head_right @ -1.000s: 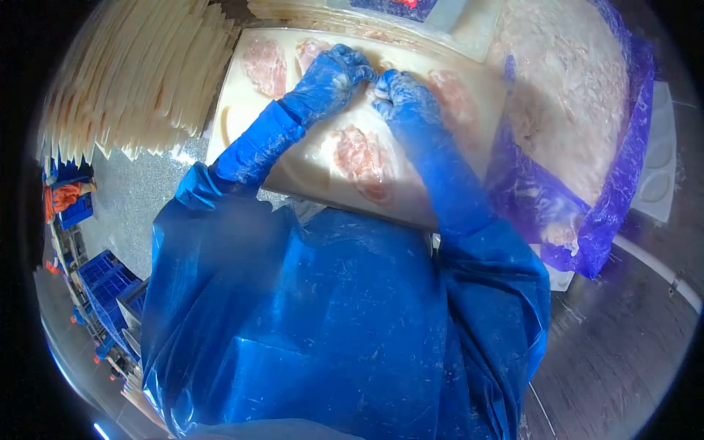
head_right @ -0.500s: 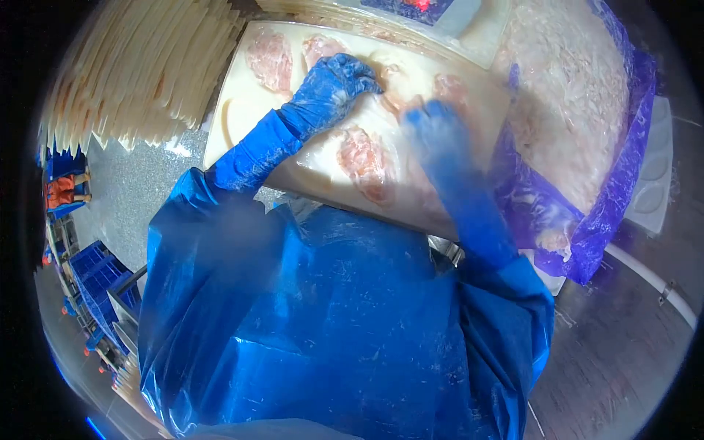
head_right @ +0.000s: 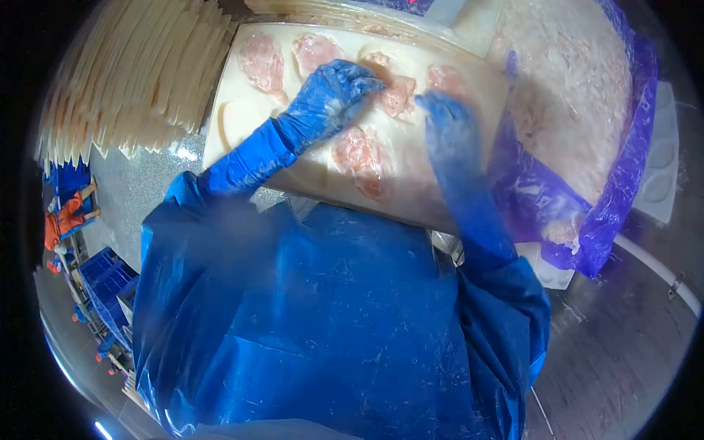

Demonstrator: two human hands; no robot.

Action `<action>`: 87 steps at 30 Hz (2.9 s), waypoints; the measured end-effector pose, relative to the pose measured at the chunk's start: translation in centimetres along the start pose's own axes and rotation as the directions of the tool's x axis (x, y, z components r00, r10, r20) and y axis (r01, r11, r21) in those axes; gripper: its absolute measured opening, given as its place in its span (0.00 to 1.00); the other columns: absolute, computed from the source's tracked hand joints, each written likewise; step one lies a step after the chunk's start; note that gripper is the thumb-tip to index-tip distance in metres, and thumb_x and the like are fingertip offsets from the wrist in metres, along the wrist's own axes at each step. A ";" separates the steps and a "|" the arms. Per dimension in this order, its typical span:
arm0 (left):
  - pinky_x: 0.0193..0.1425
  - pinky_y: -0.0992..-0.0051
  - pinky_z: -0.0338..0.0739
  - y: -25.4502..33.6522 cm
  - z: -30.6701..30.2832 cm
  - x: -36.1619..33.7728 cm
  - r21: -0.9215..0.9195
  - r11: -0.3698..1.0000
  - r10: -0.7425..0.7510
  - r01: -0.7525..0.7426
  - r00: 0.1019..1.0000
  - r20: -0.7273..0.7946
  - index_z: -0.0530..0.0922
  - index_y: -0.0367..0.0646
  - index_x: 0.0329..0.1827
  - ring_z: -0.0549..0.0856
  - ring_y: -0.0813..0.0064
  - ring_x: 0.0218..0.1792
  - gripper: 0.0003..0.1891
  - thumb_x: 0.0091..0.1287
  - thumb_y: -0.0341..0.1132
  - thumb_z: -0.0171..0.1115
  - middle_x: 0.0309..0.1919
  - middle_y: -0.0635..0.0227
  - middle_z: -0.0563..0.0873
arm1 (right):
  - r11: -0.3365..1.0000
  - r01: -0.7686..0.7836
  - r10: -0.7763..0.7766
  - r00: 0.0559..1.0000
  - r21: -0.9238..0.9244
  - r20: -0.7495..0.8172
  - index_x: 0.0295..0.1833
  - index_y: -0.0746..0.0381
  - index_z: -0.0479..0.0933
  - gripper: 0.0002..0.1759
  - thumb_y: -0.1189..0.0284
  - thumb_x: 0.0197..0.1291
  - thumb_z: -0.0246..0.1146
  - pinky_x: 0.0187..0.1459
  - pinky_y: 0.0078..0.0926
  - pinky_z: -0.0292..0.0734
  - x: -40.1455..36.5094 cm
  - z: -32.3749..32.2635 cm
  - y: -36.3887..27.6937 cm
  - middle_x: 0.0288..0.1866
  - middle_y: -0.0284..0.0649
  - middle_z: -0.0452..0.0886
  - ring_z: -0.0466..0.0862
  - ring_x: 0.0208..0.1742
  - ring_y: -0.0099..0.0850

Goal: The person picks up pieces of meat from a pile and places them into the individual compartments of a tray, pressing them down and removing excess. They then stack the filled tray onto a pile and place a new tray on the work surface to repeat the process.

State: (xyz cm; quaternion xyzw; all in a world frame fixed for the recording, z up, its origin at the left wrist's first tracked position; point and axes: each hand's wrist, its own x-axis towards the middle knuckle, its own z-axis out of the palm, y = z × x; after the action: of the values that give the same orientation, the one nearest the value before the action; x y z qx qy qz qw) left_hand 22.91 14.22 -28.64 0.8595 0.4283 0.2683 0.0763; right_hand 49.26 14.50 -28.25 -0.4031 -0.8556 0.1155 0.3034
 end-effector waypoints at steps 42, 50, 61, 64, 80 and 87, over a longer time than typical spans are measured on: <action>0.82 0.50 0.46 -2.4 3.3 5.2 0.245 0.905 -0.312 0.348 0.934 -0.176 0.61 0.44 0.80 0.57 0.53 0.80 0.33 0.75 0.50 0.52 0.80 0.56 0.61 | 0.998 0.030 -0.014 0.957 -0.051 0.288 0.72 0.59 0.71 0.30 0.66 0.64 0.62 0.70 0.43 0.67 -2.4 -1.0 -3.3 0.69 0.48 0.76 0.75 0.68 0.47; 0.82 0.48 0.46 1.9 7.8 7.5 0.230 0.948 -0.204 0.219 0.975 -0.087 0.61 0.45 0.80 0.57 0.48 0.80 0.37 0.73 0.53 0.56 0.78 0.49 0.62 | 0.795 -0.557 0.597 0.787 0.240 -0.152 0.55 0.62 0.81 0.14 0.69 0.69 0.61 0.55 0.35 0.77 -2.4 -9.8 7.4 0.52 0.46 0.85 0.84 0.50 0.40; 0.82 0.47 0.45 2.1 7.5 7.4 0.237 0.943 -0.229 0.235 0.972 -0.054 0.63 0.49 0.79 0.57 0.48 0.79 0.34 0.74 0.55 0.52 0.78 0.48 0.61 | 0.815 -0.452 0.509 0.857 0.364 -0.076 0.48 0.64 0.81 0.09 0.73 0.65 0.66 0.52 0.25 0.76 -4.6 -11.1 17.9 0.40 0.36 0.84 0.83 0.43 0.27; 0.81 0.49 0.50 1.9 7.1 7.1 0.095 0.970 -0.208 0.224 0.966 -0.154 0.66 0.49 0.78 0.61 0.47 0.77 0.32 0.73 0.50 0.58 0.77 0.48 0.64 | 0.822 -0.496 0.530 0.846 0.281 -0.056 0.50 0.65 0.80 0.09 0.77 0.66 0.65 0.53 0.23 0.75 -3.0 -13.0 15.2 0.42 0.33 0.84 0.82 0.46 0.25; 0.55 0.75 0.78 3.3 -7.3 -3.5 -0.897 0.358 -0.430 0.258 0.899 0.086 0.79 0.41 0.56 0.82 0.78 0.49 0.12 0.73 0.34 0.64 0.47 0.71 0.84 | 0.572 -0.140 0.177 0.983 0.808 0.045 0.50 0.57 0.72 0.10 0.81 0.67 0.60 0.57 0.22 0.73 5.3 0.2 -10.9 0.51 0.37 0.76 0.76 0.52 0.23; 0.65 0.68 0.77 -0.3 -12.0 -15.1 -0.811 0.443 -0.535 0.383 0.839 0.105 0.82 0.39 0.53 0.83 0.67 0.59 0.12 0.77 0.36 0.56 0.52 0.59 0.86 | 0.947 0.189 -0.247 0.946 0.261 0.210 0.55 0.61 0.78 0.20 0.76 0.55 0.70 0.56 0.38 0.76 0.6 3.8 -12.7 0.52 0.43 0.83 0.81 0.49 0.38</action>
State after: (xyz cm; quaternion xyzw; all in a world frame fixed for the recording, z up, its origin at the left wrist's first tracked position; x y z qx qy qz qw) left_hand 8.99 1.47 -24.60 0.5532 0.4802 0.4716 0.4908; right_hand 38.75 6.90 -25.37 -0.2492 -0.9054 0.2305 0.2550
